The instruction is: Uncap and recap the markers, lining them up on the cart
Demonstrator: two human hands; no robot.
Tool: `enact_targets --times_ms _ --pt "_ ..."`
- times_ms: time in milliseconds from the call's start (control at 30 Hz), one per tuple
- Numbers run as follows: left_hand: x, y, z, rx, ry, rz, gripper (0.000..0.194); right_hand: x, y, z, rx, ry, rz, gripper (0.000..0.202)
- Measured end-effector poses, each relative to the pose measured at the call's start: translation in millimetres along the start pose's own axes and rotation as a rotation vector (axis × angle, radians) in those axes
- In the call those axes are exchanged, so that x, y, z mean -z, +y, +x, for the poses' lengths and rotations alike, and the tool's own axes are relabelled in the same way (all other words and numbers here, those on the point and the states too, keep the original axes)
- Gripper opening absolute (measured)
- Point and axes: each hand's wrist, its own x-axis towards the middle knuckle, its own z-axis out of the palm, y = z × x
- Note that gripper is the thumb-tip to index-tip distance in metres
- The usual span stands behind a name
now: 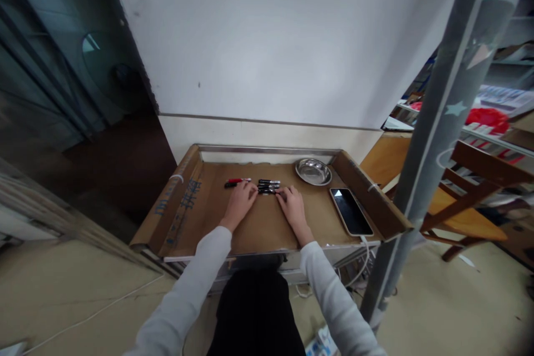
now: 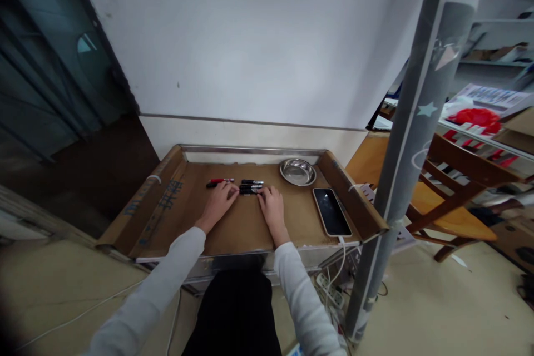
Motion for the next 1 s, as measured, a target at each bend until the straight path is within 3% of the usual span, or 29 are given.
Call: enact_targets --times_ms 133,333,467,600,767,933,1000 --pt "15.9 -16.2 -10.4 0.164 0.122 0.175 0.022 4.7 -4.1 -5.7 0.012 0.000 0.062 0.019" --pt "25.8 -28.4 -24.4 0.186 0.039 0.258 0.020 4.2 -14.1 -9.5 -0.006 0.036 0.270 0.020" --pt "27.9 -27.3 -25.3 0.199 0.094 0.307 0.031 0.9 -21.9 -12.1 -0.012 0.038 0.379 0.020" --pt "29.0 -32.1 -27.6 0.229 0.051 0.331 0.024 -1.8 -24.7 -13.0 -0.031 0.025 0.432 0.020" --pt "37.2 -25.3 -44.5 0.196 -0.030 0.081 0.020 -1.8 -33.1 -9.7 -0.111 0.023 0.629 0.023" --pt "40.9 6.1 -39.7 0.055 -0.097 -0.303 0.020 1.4 -53.8 -3.3 -0.325 -0.126 1.209 0.030" --pt "36.8 21.4 -31.6 0.042 -0.040 -0.376 0.026 3.1 -58.7 -0.6 -0.416 -0.174 1.398 0.028"
